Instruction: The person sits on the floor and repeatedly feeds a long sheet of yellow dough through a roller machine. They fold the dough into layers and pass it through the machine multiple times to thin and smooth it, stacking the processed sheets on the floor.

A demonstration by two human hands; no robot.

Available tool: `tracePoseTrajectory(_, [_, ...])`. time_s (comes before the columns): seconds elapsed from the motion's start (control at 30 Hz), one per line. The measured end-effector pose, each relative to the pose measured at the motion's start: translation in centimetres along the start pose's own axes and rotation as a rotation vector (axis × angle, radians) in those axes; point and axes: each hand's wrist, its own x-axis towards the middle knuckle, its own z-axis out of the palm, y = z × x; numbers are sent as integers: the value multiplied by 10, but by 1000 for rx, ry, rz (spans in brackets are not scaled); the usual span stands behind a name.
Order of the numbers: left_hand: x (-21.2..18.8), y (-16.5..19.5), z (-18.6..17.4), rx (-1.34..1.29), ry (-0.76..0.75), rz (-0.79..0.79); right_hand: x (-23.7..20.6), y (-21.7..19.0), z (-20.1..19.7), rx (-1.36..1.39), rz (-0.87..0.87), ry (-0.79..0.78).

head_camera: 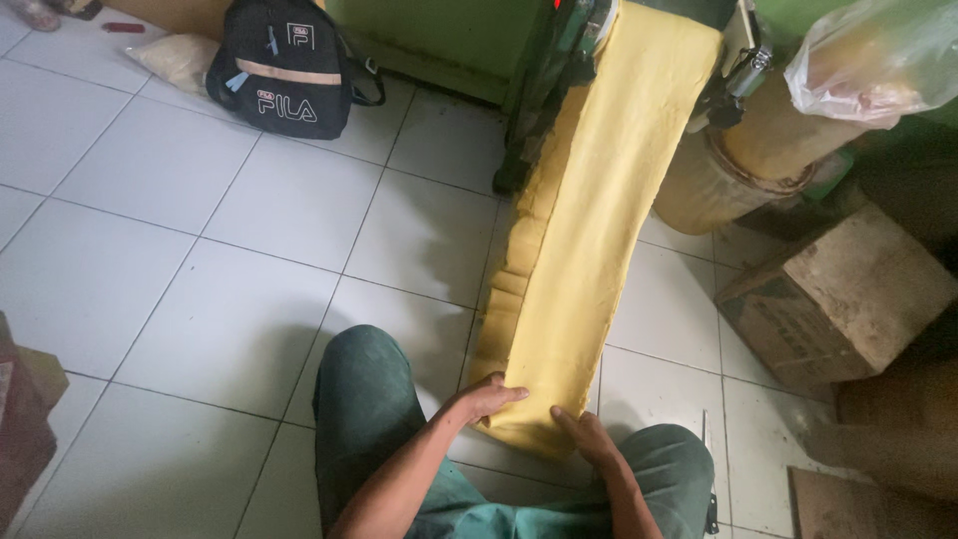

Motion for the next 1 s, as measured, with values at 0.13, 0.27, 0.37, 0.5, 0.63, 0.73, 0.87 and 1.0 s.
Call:
tracePoseTrajectory(0.13, [-1,3,-1,-8,37,-44,-2,-3,0,-93,92,45])
tracePoseTrajectory(0.27, [8,-3,-2,26,34,-31,-1,-2,0,-14,20,31])
tracePoseTrajectory(0.37, [17,-7,0,-47,48,94,1,1,1,-1,15,34])
tracePoseTrajectory(0.5, [18,-6,2,-62,74,155,4,1,0,-10,-11,39])
tracePoseTrajectory(0.63, [11,3,-1,-34,68,15,5,-2,0,-15,47,54])
tracePoseTrajectory(0.73, [6,12,-2,-29,77,-19,4,-7,0,-21,45,60])
tracePoseTrajectory(0.87, [6,19,-3,-33,43,15,4,-13,-3,55,20,34])
tracePoseTrajectory(1.0, [13,22,-8,23,120,-57,8,-20,-7,114,-29,15])
